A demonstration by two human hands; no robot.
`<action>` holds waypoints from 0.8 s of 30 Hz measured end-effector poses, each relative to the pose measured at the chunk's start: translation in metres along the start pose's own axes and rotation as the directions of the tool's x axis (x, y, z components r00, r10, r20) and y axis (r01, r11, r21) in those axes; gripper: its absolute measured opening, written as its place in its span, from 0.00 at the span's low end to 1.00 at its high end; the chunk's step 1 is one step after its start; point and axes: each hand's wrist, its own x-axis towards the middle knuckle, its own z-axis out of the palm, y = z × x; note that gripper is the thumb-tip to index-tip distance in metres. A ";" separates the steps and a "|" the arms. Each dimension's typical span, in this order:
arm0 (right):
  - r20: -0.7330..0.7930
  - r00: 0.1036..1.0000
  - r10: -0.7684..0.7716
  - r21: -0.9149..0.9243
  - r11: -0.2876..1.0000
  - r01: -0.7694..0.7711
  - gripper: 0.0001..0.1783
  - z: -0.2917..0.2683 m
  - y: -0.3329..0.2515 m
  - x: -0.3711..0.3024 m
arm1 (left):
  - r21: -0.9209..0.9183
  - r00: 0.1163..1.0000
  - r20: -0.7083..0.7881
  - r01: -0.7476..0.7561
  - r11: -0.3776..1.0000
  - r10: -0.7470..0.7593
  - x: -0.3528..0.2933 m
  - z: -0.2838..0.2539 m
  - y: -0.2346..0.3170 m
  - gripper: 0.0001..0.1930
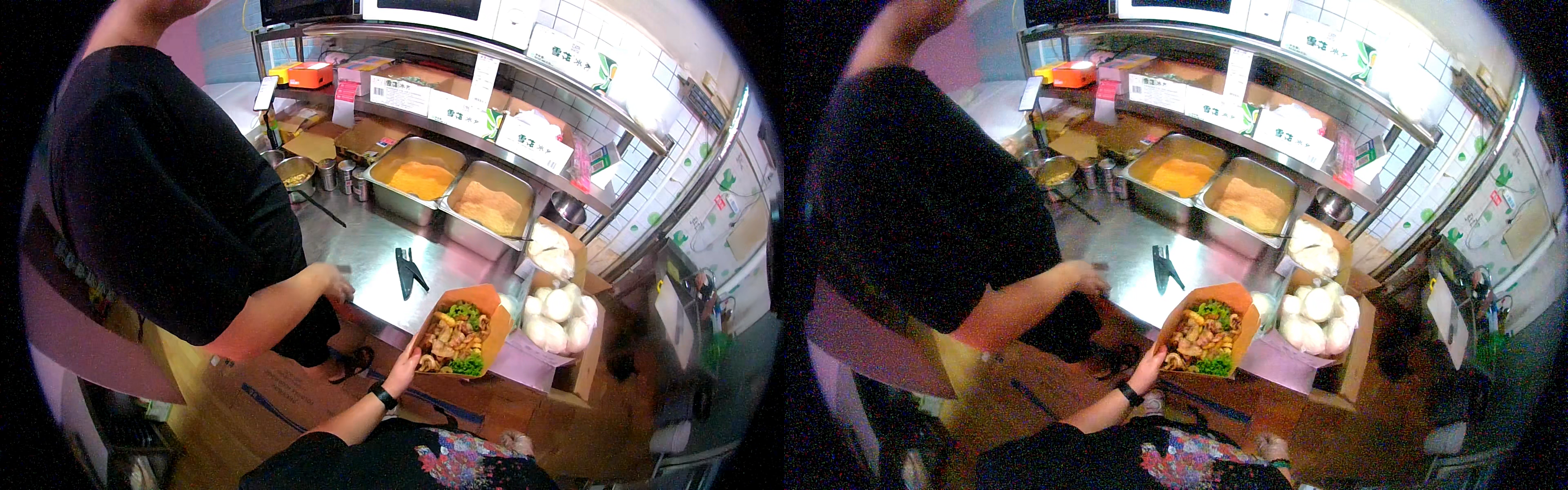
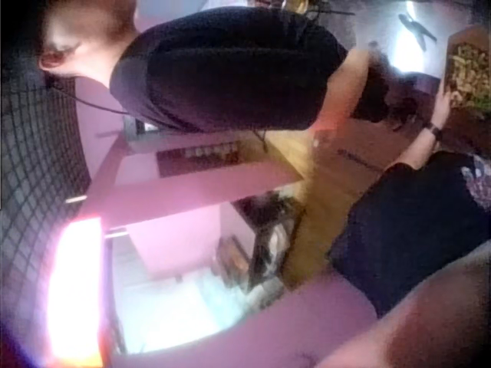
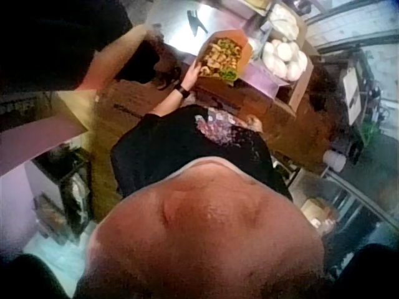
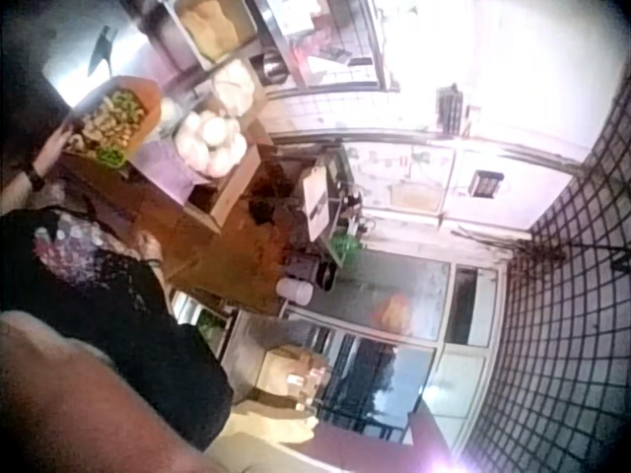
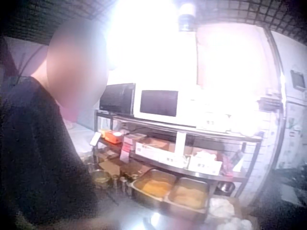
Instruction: The person assembles a food order by placing lettuce into a paper container, adding french fries, and topping it with fried chicken pieces. They then hand the completed container to a colleague and begin preparing a second order.
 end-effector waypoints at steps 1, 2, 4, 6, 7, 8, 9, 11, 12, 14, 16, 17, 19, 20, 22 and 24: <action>0.009 1.000 0.029 0.079 0.996 -0.030 0.07 -0.002 -0.018 -0.016 | -0.011 1.000 0.011 -0.019 1.000 0.019 0.001 0.001 -0.006 0.21; 0.011 1.000 0.024 0.107 0.994 -0.025 0.07 -0.005 -0.010 -0.015 | -0.021 0.999 0.030 -0.040 0.999 0.041 0.003 0.004 -0.007 0.21; 0.025 1.000 0.008 0.154 0.988 -0.011 0.07 -0.010 0.005 -0.008 | -0.028 0.999 0.031 -0.007 1.000 0.007 0.001 0.011 -0.001 0.22; 0.014 0.998 0.057 0.105 0.993 -0.058 0.07 -0.013 0.008 -0.004 | -0.043 0.999 0.039 0.000 0.999 0.001 0.000 0.014 0.000 0.23; 0.009 0.997 0.081 0.081 0.993 -0.082 0.07 -0.015 0.010 -0.003 | -0.056 0.999 0.051 -0.007 0.998 0.010 0.001 0.015 -0.003 0.23; 0.023 0.998 0.053 0.140 0.989 -0.056 0.07 -0.014 0.013 -0.003 | -0.068 0.998 0.063 -0.012 0.998 0.017 0.000 0.016 -0.003 0.23; 0.035 0.999 0.024 0.199 0.979 -0.030 0.07 -0.013 0.018 -0.003 | -0.056 0.997 0.068 -0.031 0.998 0.035 -0.001 0.018 -0.003 0.24; 0.051 0.998 -0.023 0.258 0.966 0.009 0.06 -0.009 0.029 0.000 | -0.030 0.994 0.075 -0.072 0.997 0.074 -0.003 0.021 -0.001 0.24; 0.016 0.999 -0.045 0.206 0.978 0.041 0.06 -0.008 0.047 0.009 | -0.039 0.994 0.084 -0.065 0.997 0.069 -0.003 0.023 -0.002 0.24; -0.128 0.988 -0.087 0.002 0.996 0.088 0.06 -0.012 0.119 0.040 | -0.075 0.991 0.121 -0.050 0.996 0.059 0.000 0.028 -0.009 0.25; -0.165 0.979 -0.120 -0.024 0.993 0.117 0.07 -0.006 0.132 0.048 | -0.057 0.991 0.122 -0.040 0.998 0.047 -0.001 0.030 -0.007 0.25; -0.158 0.978 -0.137 -0.020 0.991 0.135 0.08 -0.002 0.126 0.040 | -0.042 0.993 0.116 -0.029 0.999 0.033 -0.004 0.028 -0.006 0.25; -0.087 0.993 -0.082 0.128 0.987 0.093 0.11 -0.006 0.080 0.019 | -0.016 0.993 0.100 -0.055 0.998 0.057 -0.006 0.027 -0.007 0.25; -0.048 0.996 -0.072 0.073 0.994 0.075 0.12 -0.008 0.046 -0.003 | -0.006 0.993 0.094 -0.065 0.998 0.065 -0.007 0.027 -0.007 0.25; 0.012 0.999 -0.043 -0.040 0.998 0.044 0.13 -0.014 -0.004 -0.038 | -0.003 0.995 0.098 -0.017 1.000 0.017 -0.010 0.030 -0.003 0.25; -0.040 0.996 -0.085 -0.236 0.969 0.074 0.12 -0.018 -0.003 -0.039 | -0.006 0.994 0.106 -0.011 1.000 0.011 -0.011 0.034 -0.002 0.25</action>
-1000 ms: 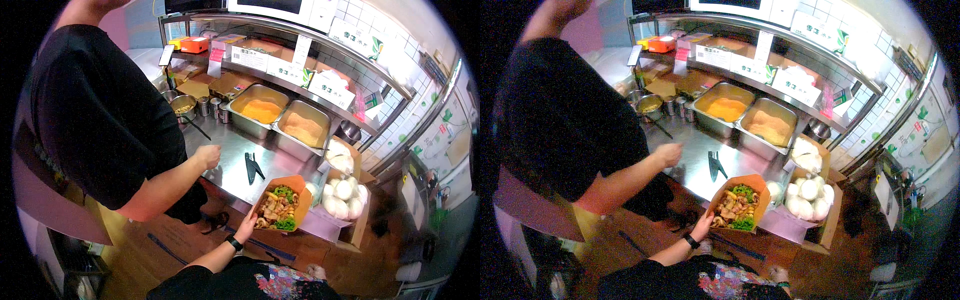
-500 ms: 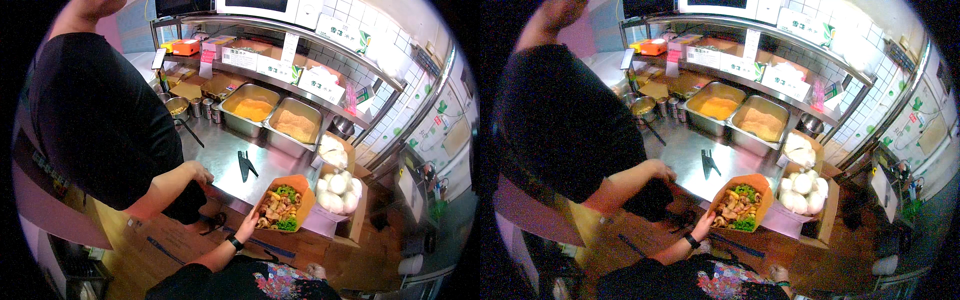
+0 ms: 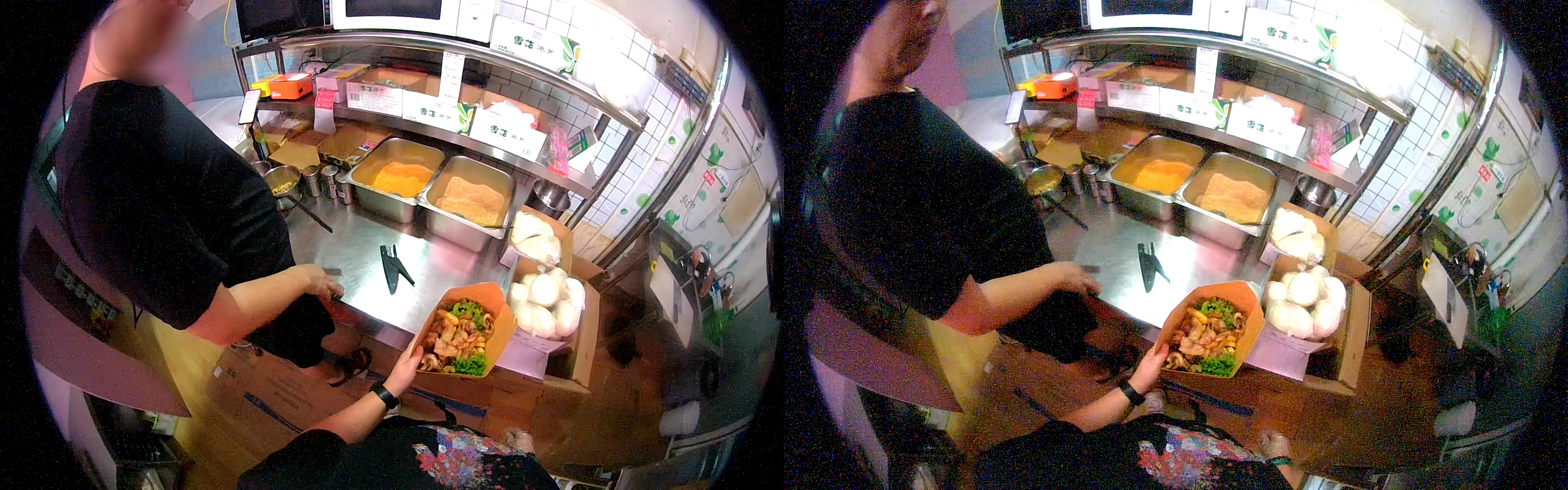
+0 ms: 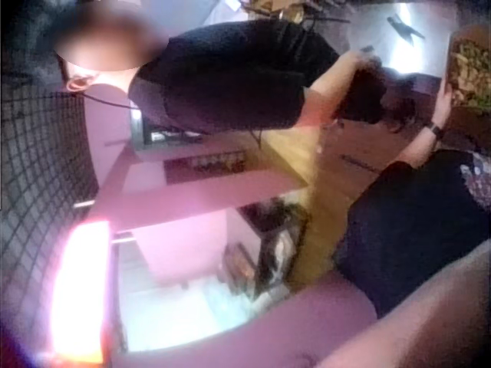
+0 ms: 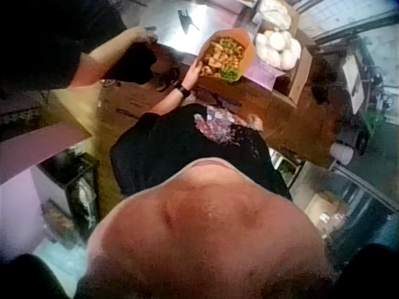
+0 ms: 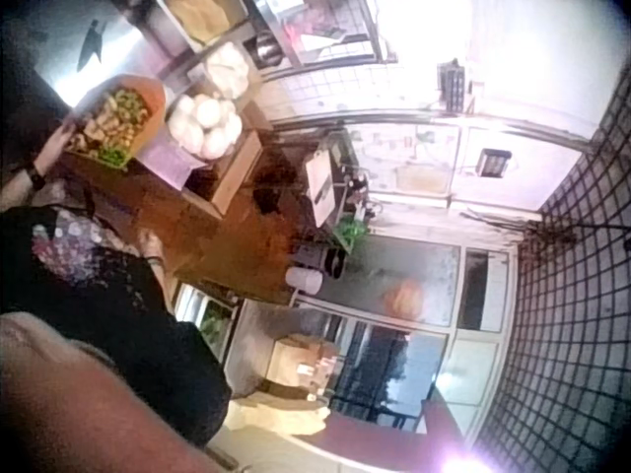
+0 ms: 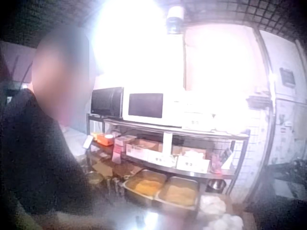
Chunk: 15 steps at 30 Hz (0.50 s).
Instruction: The person assembles a food order by placing lettuce into a paper container, adding french fries, and topping it with fried chicken pieces. They then hand the completed container to a colleague and begin preparing a second order.
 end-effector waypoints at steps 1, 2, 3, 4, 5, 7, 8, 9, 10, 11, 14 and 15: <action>-0.025 1.000 -0.019 -0.100 0.995 0.017 0.12 -0.001 0.002 0.000 | 0.000 1.000 0.005 -0.013 1.000 0.013 0.000 0.002 -0.003 0.25; -0.040 0.998 -0.043 -0.101 0.994 0.039 0.12 0.000 0.008 0.002 | 0.000 1.000 0.006 -0.025 1.000 0.025 0.000 0.002 -0.005 0.25; -0.056 0.996 -0.065 -0.105 0.993 0.059 0.12 0.003 0.018 0.004 | -0.013 0.999 0.017 -0.032 0.999 0.033 0.000 0.003 -0.008 0.25; -0.072 0.994 -0.088 -0.109 0.991 0.080 0.12 0.007 0.027 0.007 | -0.027 0.999 0.028 -0.040 0.999 0.041 0.000 0.004 -0.012 0.25; -0.074 0.993 -0.097 -0.112 0.990 0.088 0.13 0.013 0.044 0.013 | -0.041 0.998 0.042 -0.048 0.998 0.050 0.001 0.006 -0.014 0.25; -0.081 0.990 -0.114 -0.118 0.987 0.104 0.13 0.025 0.080 0.028 | -0.086 0.994 0.111 0.013 0.996 -0.003 0.000 0.011 -0.007 0.25; -0.057 0.995 -0.078 -0.090 0.993 0.073 0.13 0.023 0.075 0.026 | -0.102 0.991 0.131 0.042 0.994 -0.028 -0.003 0.012 -0.004 0.25; -0.025 0.999 -0.041 -0.064 0.997 0.039 0.13 0.010 0.036 0.007 | -0.073 0.996 0.088 0.020 0.997 -0.014 -0.007 0.013 -0.002 0.25; -0.002 1.000 0.003 -0.040 0.999 -0.004 0.13 0.001 0.014 -0.007 | -0.049 0.998 0.056 0.002 0.999 0.001 -0.011 0.018 0.001 0.24; -0.014 1.000 0.009 -0.001 1.000 -0.009 0.13 0.004 0.032 -0.003 | -0.026 0.999 0.038 -0.019 0.999 0.020 -0.012 0.024 0.004 0.24; -0.027 1.000 0.016 0.098 0.995 -0.013 0.11 0.013 0.064 0.008 | -0.026 0.998 0.061 -0.008 1.000 0.010 -0.016 0.033 0.009 0.24; -0.019 1.000 0.020 0.115 0.993 -0.017 0.11 0.006 0.044 -0.004 | -0.043 0.998 0.064 -0.005 0.999 0.008 -0.017 0.033 0.006 0.25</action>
